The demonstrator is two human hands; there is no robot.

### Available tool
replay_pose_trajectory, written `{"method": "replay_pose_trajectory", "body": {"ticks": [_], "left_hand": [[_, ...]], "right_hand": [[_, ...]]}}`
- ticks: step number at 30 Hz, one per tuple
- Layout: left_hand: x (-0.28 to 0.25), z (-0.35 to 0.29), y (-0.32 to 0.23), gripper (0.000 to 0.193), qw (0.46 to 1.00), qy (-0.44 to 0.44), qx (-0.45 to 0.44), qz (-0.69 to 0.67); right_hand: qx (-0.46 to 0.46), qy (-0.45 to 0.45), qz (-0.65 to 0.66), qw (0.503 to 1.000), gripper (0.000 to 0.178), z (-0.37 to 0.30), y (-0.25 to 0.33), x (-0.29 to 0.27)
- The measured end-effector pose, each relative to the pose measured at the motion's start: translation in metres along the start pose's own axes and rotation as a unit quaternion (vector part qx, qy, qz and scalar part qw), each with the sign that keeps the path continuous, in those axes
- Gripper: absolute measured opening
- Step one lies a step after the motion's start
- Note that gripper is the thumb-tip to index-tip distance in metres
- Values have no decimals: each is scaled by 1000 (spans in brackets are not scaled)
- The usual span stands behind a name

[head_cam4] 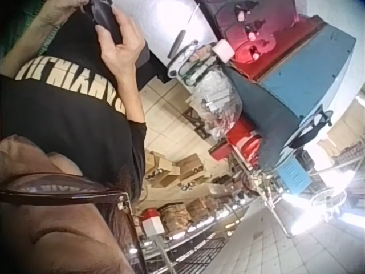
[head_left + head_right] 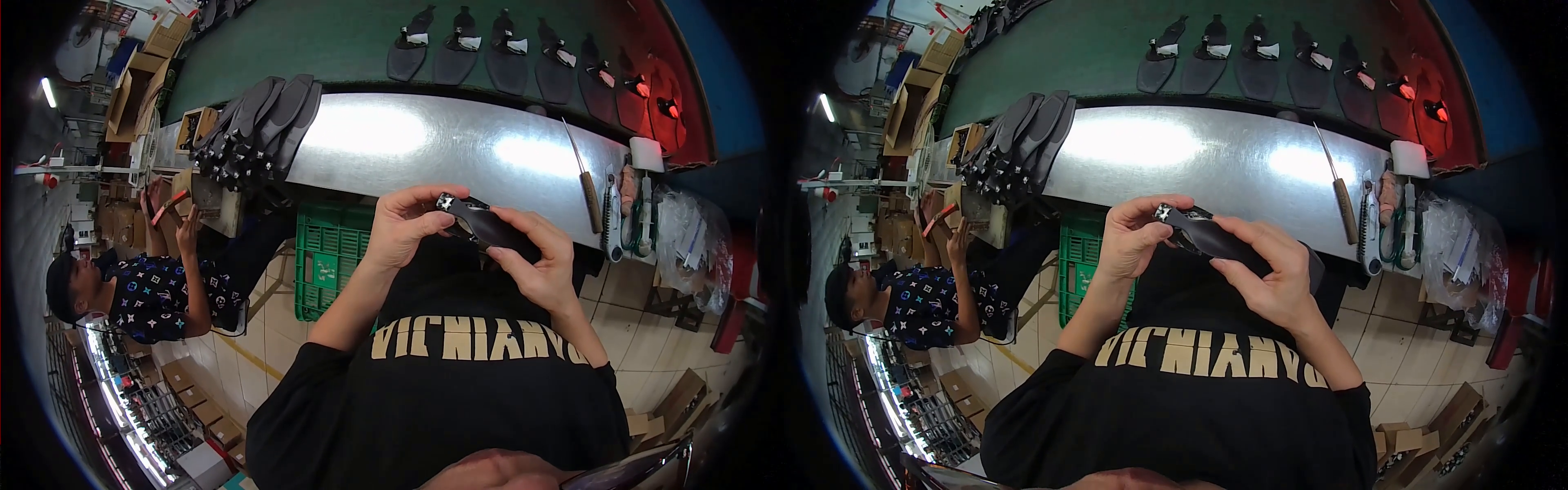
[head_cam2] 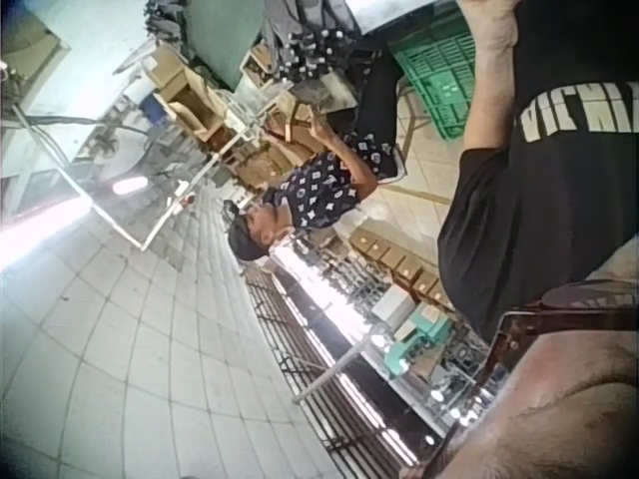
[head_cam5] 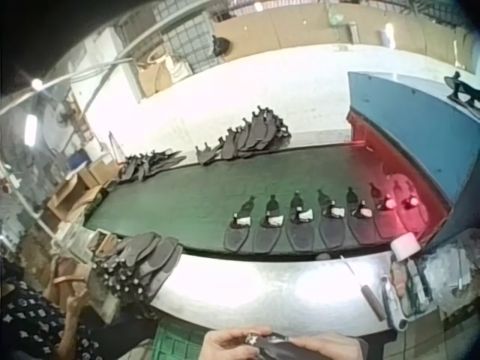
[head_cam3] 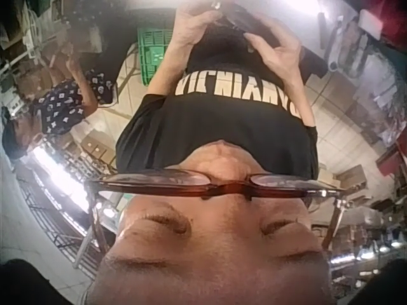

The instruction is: Manually assemble and check shoe sole components on a production line.

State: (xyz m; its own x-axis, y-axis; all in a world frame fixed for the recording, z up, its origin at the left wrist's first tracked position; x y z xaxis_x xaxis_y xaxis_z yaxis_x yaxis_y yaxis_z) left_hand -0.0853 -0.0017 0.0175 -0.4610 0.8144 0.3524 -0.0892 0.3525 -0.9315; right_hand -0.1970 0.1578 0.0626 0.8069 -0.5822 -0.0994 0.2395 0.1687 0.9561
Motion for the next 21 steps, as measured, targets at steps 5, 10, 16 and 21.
{"method": "replay_pose_trajectory", "body": {"ticks": [5,10,16,21], "left_hand": [[4,-1,-3,36,999,8,3,42],[3,-2,-5,35,997,9,4,74],[3,0,-2,35,995,47,32,84],[9,-1,-4,39,989,110,66,79]], "right_hand": [[-12,14,-44,999,42,1,4,-1],[-32,25,-74,996,40,7,12,0],[-35,48,-104,993,38,10,14,4],[-42,62,-127,989,39,8,9,3]]}}
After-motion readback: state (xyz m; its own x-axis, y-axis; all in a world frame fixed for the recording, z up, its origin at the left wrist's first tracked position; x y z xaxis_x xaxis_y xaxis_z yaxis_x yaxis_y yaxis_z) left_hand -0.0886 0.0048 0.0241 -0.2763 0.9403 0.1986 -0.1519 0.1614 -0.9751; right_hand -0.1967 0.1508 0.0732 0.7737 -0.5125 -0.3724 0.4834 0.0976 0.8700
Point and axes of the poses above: each hand's wrist, its own z-axis towards the middle knuckle, its own x-axis out of the palm, y = z × x, the point moved 7 cm from there along z, towards the middle knuckle, and after that the axes turned 6 degrees about z, right-handed, at the moved point
